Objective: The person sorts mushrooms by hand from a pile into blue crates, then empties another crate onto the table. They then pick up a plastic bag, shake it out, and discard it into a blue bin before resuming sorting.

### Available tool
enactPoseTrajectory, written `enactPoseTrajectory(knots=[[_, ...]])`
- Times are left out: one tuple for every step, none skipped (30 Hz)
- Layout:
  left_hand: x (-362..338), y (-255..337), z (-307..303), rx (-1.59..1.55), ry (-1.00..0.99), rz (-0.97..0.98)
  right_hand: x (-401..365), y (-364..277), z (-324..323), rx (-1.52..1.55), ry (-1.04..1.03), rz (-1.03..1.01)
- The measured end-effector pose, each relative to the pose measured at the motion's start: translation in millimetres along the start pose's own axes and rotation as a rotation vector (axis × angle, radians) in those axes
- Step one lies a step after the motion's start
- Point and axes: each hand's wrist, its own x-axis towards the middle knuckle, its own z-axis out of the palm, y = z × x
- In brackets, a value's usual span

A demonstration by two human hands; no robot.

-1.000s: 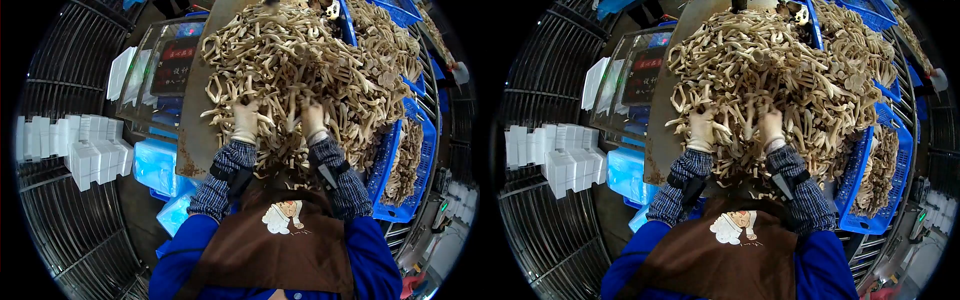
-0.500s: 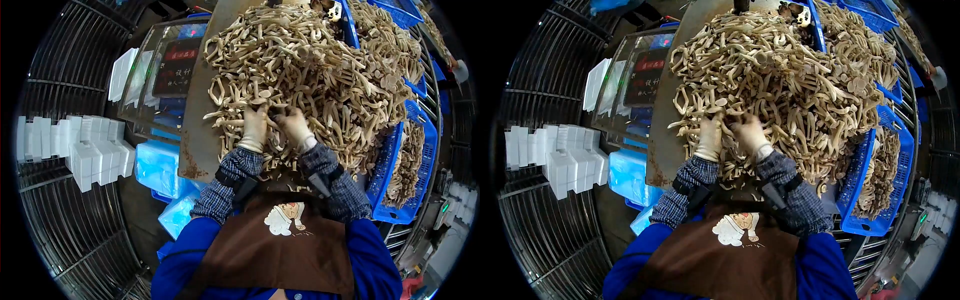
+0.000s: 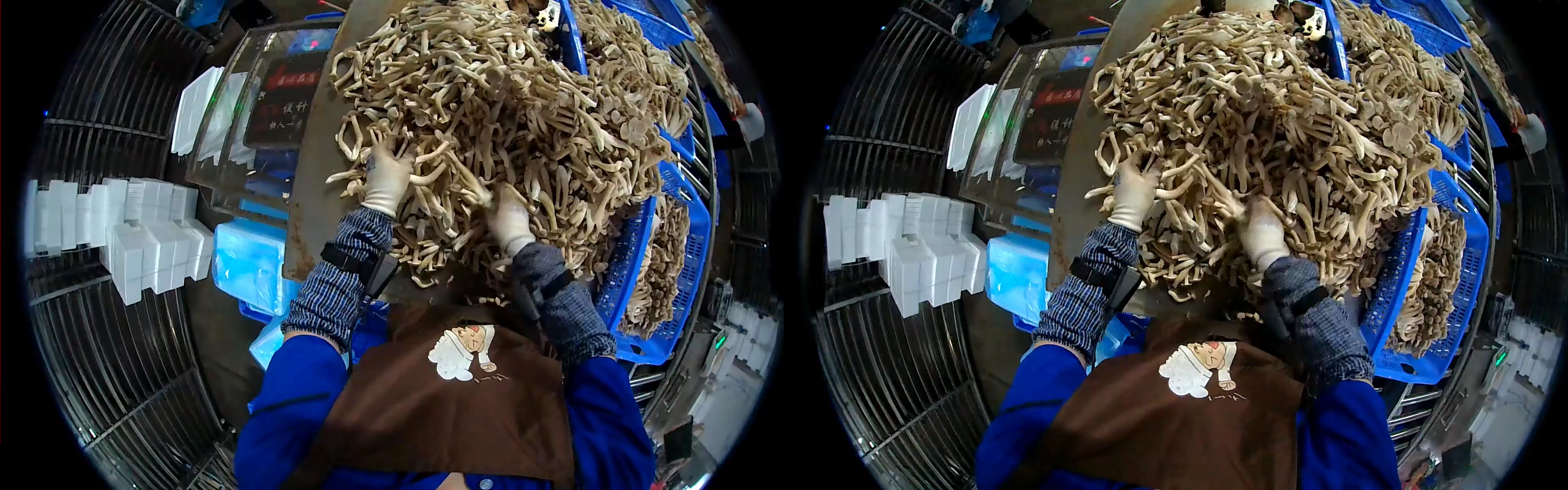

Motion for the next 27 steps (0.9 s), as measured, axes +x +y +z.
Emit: enactPoseTrajectory(knots=[[-3,-4,-1,0.005,-0.002,-0.003,15,14,10,0.23,0.055,0.043],[-4,-9,-1,0.15,0.073,0.12,13,0,-18,0.369,0.028,0.191],[-4,-9,0,0.292,0.149,0.249,8,-18,-56,0.711,-0.093,0.471],[-22,22,-12,0.448,0.179,0.397,30,-4,-48,0.679,0.072,0.331],[-38,44,-15,0.483,0.27,0.491,33,-5,-55,0.605,0.169,0.256],[-47,30,-2,0.303,0.164,0.523,36,-7,-61,0.522,0.269,0.187],[-56,15,12,0.123,0.057,0.548,23,-39,-96,0.406,0.301,0.182],[-74,30,16,0.283,-0.224,0.585,15,-60,-118,0.56,0.065,0.335],[-97,47,22,0.443,-0.505,0.614,50,-34,-84,0.233,0.226,0.112],[-123,46,40,0.529,-0.716,0.565,48,-43,-94,0.312,0.13,0.186],[-149,37,59,0.612,-0.929,0.508,50,-44,-93,0.353,0.116,0.142],[-168,5,85,0.526,-1.117,0.435,52,-45,-92,0.395,0.1,0.098],[-183,-24,105,0.431,-1.3,0.357,61,-37,-82,0.574,0.14,0.072],[-192,-28,106,0.318,-1.303,0.176,57,-34,-84,0.692,0.135,0.011],[-197,-31,109,0.204,-1.299,-0.006,52,-33,-88,0.809,0.13,-0.049],[-197,-33,116,0.258,-1.205,-0.349,54,-27,-88,0.805,0.129,-0.042],[-202,-40,119,0.255,-1.214,-0.351,56,-21,-85,0.758,0.184,0.005],[-208,-50,117,-0.014,-1.208,-0.007,56,-14,-82,0.711,0.236,0.053],[-214,-55,123,-0.152,-1.192,0.161,55,-6,-78,0.709,0.233,0.062],[-220,-60,128,-0.287,-1.17,0.33,50,-5,-82,0.749,0.176,0.069],[-226,-58,142,-0.446,-1.11,-0.075,41,-9,-91,0.789,0.122,0.075],[-230,-56,155,-0.589,-1.017,-0.477,28,-14,-97,0.745,0.212,0.202],[-232,-50,166,-0.591,-1.022,-0.477,22,0,-90,0.76,0.268,0.112],[-231,-40,175,-0.905,-0.956,-0.663,14,10,-86,0.772,0.321,0.02],[-228,-32,182,-1.219,-0.863,-0.844,7,22,-85,0.968,0.325,0.026],[-221,-18,183,-1.242,-0.844,-0.889,-3,30,-87,1.165,0.334,0.033],[-214,-25,194,-1.255,-0.841,-0.885,-5,52,-78,0.899,0.384,-0.052]])
